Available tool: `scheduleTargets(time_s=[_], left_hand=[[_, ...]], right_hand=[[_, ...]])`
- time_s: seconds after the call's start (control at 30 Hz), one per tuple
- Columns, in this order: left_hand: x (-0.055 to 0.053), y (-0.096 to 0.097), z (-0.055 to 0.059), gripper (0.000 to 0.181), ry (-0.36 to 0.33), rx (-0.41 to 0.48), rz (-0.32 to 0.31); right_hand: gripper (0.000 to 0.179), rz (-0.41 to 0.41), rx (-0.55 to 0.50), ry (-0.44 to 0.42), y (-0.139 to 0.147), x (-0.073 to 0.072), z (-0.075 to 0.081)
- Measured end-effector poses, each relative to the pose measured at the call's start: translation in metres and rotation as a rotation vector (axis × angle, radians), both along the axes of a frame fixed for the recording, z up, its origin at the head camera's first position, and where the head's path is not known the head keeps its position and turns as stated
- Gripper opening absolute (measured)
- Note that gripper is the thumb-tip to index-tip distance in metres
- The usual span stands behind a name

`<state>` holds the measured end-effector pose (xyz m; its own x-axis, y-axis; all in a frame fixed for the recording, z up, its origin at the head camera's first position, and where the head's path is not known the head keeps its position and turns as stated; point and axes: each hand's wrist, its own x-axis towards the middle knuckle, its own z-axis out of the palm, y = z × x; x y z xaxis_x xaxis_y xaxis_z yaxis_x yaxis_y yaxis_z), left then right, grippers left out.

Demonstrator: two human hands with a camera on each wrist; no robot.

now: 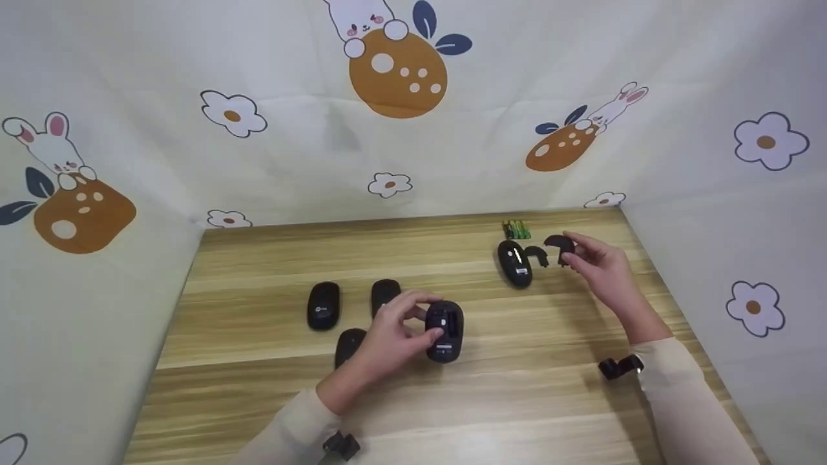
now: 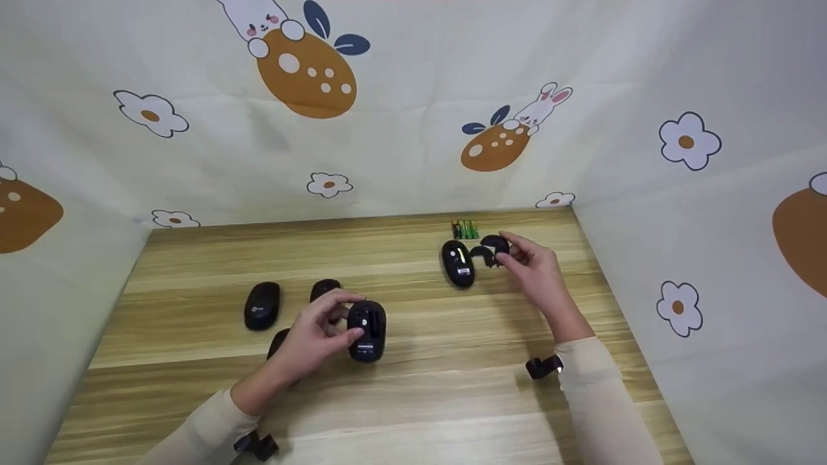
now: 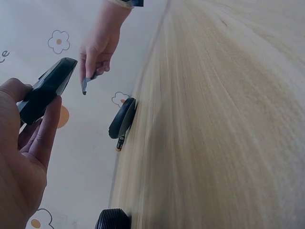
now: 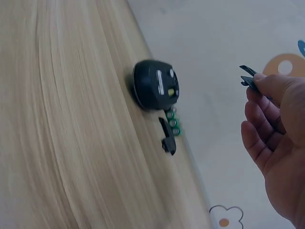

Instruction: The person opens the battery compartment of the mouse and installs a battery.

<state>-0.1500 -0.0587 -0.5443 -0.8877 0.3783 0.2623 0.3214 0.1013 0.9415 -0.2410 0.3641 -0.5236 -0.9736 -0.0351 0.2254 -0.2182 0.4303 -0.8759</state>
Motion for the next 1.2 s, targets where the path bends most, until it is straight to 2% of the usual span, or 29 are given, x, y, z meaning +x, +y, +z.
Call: scheduleTargets(time_s=[0.13, 0.57, 0.97, 1.2], left_hand=[[0.000, 0.000, 0.001, 0.048, 0.001, 0.006, -0.006], [0.001, -0.002, 0.001, 0.049, 0.014, 0.004, -0.007], [0.000, -0.002, 0.001, 0.046, 0.029, -0.013, 0.015], [0.000, -0.001, 0.001, 0.048, 0.028, -0.006, 0.012]], right_hand=[[0.043, -0.009, 0.040, -0.027, 0.006, -0.006, -0.002], [0.045, -0.014, 0.168, -0.044, 0.034, -0.037, -0.030], [0.047, 0.011, 0.204, -0.162, 0.046, -0.053, -0.048], [0.047, 0.028, 0.298, -0.174, 0.053, -0.062, -0.055]])
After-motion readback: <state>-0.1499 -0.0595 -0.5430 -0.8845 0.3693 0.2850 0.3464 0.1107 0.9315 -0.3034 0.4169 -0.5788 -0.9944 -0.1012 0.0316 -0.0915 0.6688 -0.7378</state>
